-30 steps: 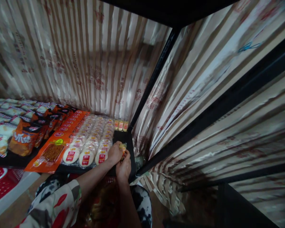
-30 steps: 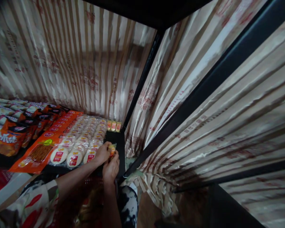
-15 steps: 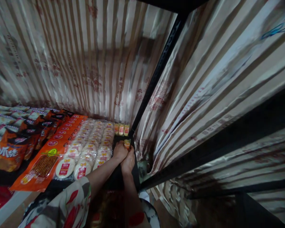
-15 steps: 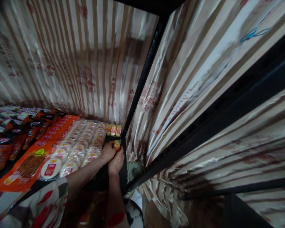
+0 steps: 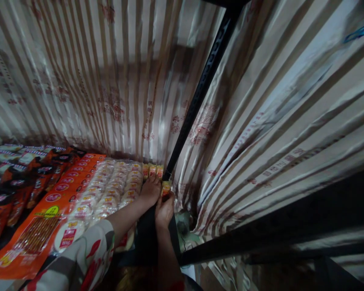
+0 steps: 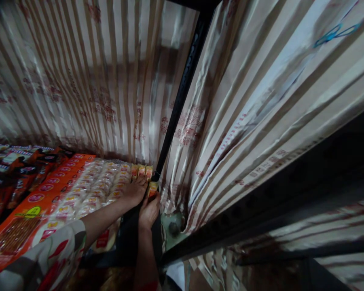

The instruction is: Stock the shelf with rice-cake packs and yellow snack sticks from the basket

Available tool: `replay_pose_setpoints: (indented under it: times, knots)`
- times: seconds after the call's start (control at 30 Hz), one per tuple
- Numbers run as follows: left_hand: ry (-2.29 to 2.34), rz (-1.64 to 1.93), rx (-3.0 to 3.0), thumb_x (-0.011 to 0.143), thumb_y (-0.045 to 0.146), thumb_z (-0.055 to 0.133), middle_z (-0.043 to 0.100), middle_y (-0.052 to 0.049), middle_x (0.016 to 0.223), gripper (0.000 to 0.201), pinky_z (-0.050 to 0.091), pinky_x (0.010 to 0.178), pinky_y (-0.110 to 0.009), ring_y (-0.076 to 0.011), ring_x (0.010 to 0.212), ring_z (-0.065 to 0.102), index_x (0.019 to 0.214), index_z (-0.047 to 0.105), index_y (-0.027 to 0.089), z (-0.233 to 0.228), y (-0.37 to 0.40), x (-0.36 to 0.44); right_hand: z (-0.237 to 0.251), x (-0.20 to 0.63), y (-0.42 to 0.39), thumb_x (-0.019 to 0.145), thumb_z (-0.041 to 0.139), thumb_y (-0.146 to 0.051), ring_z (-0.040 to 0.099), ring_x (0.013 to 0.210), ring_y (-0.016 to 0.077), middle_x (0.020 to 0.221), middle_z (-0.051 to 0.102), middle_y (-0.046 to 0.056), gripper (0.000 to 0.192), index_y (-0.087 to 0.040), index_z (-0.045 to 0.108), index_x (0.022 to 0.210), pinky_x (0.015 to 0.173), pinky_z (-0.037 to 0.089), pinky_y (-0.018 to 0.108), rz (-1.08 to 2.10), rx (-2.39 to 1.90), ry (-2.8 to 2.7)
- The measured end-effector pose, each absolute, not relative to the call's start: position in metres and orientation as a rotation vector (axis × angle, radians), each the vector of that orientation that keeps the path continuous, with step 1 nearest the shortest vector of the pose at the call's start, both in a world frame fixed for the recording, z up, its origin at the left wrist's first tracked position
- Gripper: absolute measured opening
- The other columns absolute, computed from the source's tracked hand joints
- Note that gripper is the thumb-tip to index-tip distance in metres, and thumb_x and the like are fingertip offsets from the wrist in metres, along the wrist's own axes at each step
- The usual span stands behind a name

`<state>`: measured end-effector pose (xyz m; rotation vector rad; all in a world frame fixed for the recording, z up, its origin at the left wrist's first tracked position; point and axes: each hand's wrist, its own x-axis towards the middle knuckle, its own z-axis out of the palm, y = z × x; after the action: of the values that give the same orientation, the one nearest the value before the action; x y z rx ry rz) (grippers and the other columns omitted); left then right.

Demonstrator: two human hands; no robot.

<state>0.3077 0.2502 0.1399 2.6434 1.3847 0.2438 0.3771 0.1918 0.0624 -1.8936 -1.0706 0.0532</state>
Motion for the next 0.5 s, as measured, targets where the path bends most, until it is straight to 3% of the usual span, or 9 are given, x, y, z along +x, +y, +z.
replay_pose_setpoints:
  times: [0.13,0.5]
  knots:
    - [1.3,0.25,2.788,0.091,0.012,0.03,0.035,-0.012,0.148,0.045,0.025,0.112,-0.047,-0.0277,0.141,0.018,0.131,0.048,0.01,0.122,0.261,0.31,0.058,0.378,0.191,0.086,0.037,-0.036,0.061,0.1,0.0295,0.11,0.061,0.022,0.047,-0.006,0.044,0.122,0.083,0.046,0.04,0.07,-1.858,-1.039]
    - [1.251,0.154,2.824,0.09,0.016,0.033,0.033,-0.012,0.149,0.044,0.026,0.112,-0.046,-0.0292,0.141,0.018,0.13,0.05,0.008,0.115,0.274,0.311,0.06,0.378,0.19,0.085,0.04,-0.036,0.062,0.095,0.029,0.104,0.063,0.02,0.044,-0.008,0.05,0.117,0.082,0.045,0.039,0.074,-1.903,-1.056]
